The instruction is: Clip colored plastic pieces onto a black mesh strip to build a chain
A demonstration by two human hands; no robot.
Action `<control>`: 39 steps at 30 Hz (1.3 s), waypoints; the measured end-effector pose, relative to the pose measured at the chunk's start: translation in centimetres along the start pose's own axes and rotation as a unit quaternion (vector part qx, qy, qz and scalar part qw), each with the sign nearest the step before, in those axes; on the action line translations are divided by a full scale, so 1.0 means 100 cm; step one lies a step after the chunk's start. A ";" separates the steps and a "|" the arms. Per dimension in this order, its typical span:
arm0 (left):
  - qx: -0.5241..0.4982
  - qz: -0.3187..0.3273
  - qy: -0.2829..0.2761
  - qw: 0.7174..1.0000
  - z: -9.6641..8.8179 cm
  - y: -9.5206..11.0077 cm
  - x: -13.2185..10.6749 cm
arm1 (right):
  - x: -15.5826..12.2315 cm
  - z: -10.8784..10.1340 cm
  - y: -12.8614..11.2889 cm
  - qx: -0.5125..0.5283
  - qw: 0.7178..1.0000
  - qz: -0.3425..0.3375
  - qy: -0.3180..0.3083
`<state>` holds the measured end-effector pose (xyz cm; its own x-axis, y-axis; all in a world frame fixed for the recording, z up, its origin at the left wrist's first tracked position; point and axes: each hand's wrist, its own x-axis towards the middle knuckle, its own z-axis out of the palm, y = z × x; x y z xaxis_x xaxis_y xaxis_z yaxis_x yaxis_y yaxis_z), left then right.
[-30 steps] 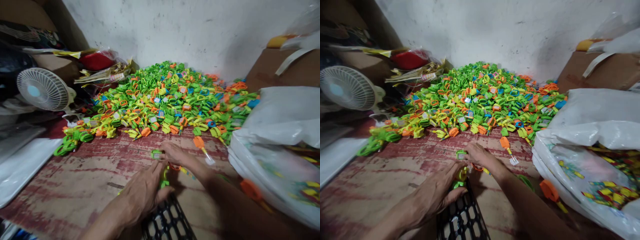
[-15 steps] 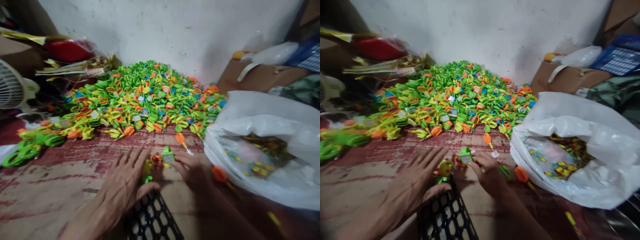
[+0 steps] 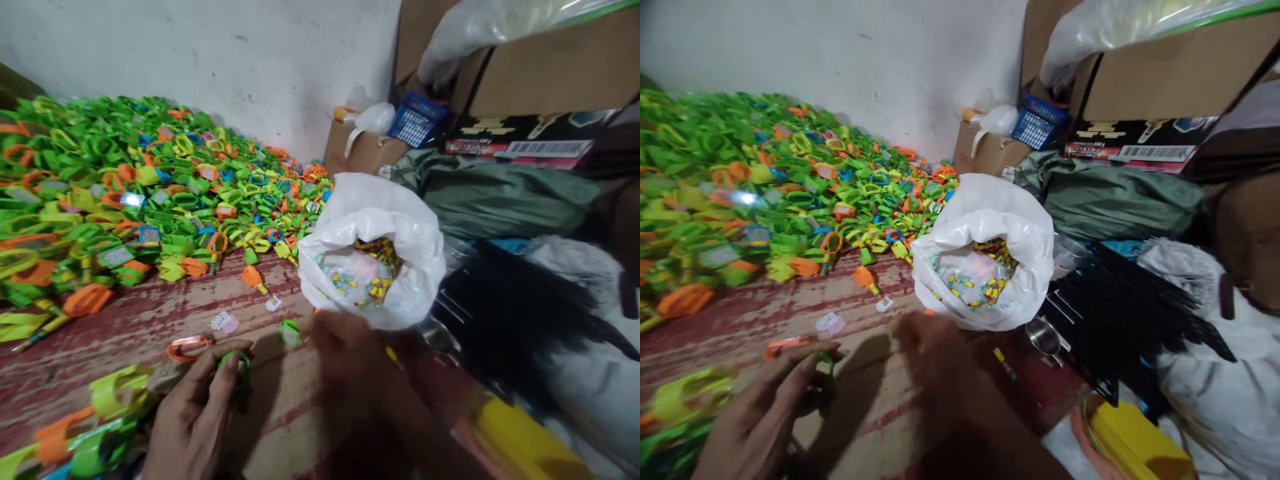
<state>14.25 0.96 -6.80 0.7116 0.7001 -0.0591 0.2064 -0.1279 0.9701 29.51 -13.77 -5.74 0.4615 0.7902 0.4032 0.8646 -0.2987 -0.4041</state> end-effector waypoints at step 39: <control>-0.204 -0.179 -0.200 0.942 -0.015 -0.012 -0.052 | -0.027 0.045 -0.036 0.625 0.747 0.147 -0.173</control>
<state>9.28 -1.48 -7.30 0.8580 0.3167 -0.4045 0.2642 0.4032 0.8761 24.30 -12.44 -9.05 0.3292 0.9443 -0.0018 -0.2245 0.0765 -0.9715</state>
